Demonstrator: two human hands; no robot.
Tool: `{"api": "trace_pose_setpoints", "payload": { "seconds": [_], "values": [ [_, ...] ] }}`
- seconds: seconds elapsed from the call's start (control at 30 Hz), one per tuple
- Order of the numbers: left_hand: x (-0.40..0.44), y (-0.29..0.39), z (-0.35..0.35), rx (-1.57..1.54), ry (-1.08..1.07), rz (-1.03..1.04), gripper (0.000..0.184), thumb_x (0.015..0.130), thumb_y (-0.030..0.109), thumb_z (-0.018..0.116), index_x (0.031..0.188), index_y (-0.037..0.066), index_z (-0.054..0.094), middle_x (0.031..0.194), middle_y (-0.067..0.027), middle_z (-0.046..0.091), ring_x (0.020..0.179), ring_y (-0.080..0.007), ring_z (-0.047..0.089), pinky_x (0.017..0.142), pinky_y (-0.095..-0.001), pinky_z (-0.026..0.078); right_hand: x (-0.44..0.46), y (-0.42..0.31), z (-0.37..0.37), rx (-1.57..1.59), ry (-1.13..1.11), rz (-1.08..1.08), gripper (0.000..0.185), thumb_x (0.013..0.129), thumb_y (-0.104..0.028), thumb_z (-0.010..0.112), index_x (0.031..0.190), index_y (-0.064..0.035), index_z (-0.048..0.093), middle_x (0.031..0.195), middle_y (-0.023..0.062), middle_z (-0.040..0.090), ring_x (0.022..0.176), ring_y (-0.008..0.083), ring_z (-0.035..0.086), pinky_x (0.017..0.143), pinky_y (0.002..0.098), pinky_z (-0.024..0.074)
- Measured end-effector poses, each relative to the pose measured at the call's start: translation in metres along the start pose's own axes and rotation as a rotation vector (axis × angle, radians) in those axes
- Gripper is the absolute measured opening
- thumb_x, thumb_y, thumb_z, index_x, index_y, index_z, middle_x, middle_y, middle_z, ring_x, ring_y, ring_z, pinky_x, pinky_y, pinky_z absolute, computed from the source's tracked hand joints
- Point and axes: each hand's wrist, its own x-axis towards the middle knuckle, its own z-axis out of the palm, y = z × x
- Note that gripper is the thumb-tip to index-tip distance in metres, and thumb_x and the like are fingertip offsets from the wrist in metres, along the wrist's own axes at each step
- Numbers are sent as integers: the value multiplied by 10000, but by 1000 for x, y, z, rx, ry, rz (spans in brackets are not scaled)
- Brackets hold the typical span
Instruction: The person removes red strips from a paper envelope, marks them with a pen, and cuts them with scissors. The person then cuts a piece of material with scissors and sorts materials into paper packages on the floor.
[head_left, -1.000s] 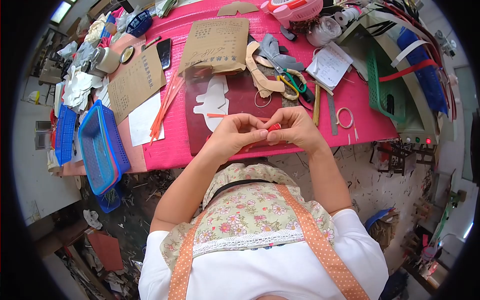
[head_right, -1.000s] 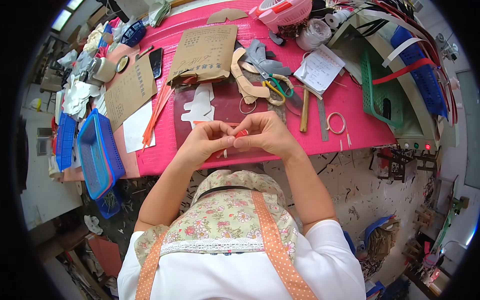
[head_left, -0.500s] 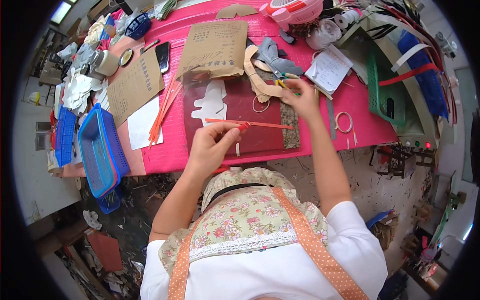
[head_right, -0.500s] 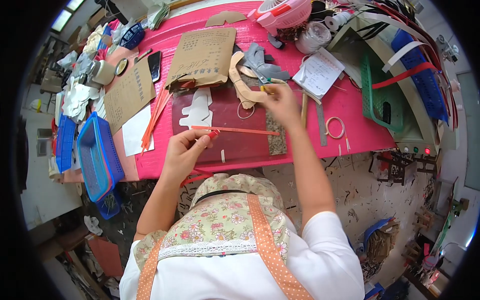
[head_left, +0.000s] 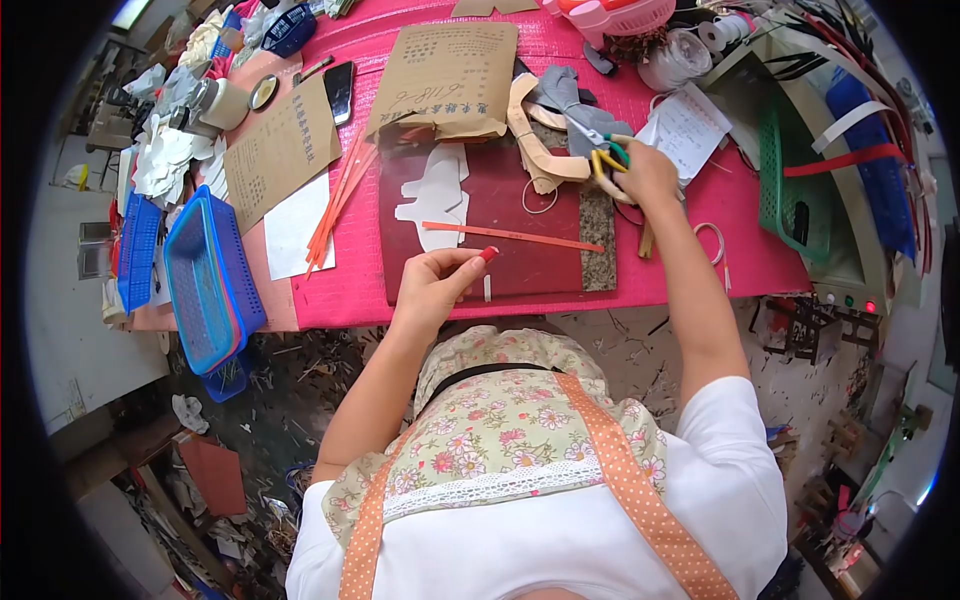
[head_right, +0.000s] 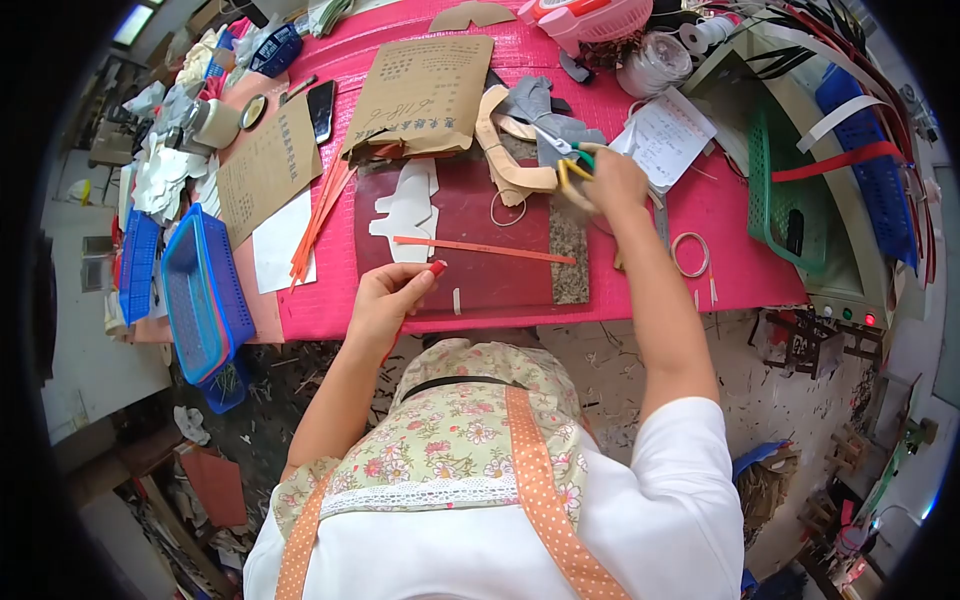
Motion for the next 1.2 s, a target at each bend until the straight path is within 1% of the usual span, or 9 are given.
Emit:
{"api": "trace_pose_setpoints", "payload": {
  "seconds": [0.13,0.23,0.3,0.37,0.6,0.8,0.97,1.03,1.2],
  "values": [
    [2,-2,4,-93,-72,37,192,857,146,686,986,5,692,781,-18,662,628,-45,515,553,-192,397,-49,21,-19,110,18,120,411,719,-245,691,1095,-94,619,975,165,670,881,341,649,761,427,518],
    [2,-3,8,-178,-114,-5,205,854,134,688,1012,4,690,789,-25,670,646,-52,539,567,-200,418,-89,38,-6,404,136,-25,456,730,-259,713,1118,-49,598,985,183,661,899,323,654,755,399,510],
    [0,-2,13,-164,-94,-30,205,856,122,684,1022,2,688,781,-29,670,601,-44,508,525,-199,396,-117,38,4,733,-30,-104,516,731,-300,745,1138,-32,573,973,176,648,897,293,650,768,367,498],
    [-4,-3,15,-173,-103,-15,198,860,118,678,1020,2,688,773,-26,666,574,-36,483,499,-194,373,-150,2,-34,785,-299,-86,591,739,-334,752,1169,-3,519,974,185,617,912,271,627,781,356,484],
    [-43,-5,22,-56,98,83,195,868,129,670,1016,4,693,768,7,642,648,-35,528,544,-185,420,-182,-35,-49,663,-796,-313,707,764,-443,698,1230,16,428,1017,210,580,939,322,591,808,405,462],
    [-77,-43,15,-111,268,153,173,868,119,668,991,0,696,822,-6,668,714,-43,567,620,-196,452,-188,-55,-52,550,-865,-480,785,735,-514,694,1263,6,433,1025,183,591,944,300,596,806,400,464],
    [-105,-67,10,-143,355,219,150,864,122,675,977,27,703,778,31,638,660,-6,513,560,-175,407,-201,-82,-51,490,-865,-583,845,707,-543,708,1288,7,437,1049,174,596,963,294,601,815,397,469],
    [-115,-73,6,-180,336,155,130,857,56,657,972,5,693,813,-4,654,742,-39,555,670,-194,439,-208,-92,-53,482,-848,-595,864,697,-564,708,1285,10,439,1057,170,598,976,297,605,823,394,472],
    [-138,-96,-5,-203,396,190,116,857,36,649,958,1,693,821,2,648,733,-36,546,661,-195,426,-226,-110,-41,472,-856,-642,858,679,-584,711,1270,-11,469,1055,166,605,975,296,609,829,392,476]
  ]
}}
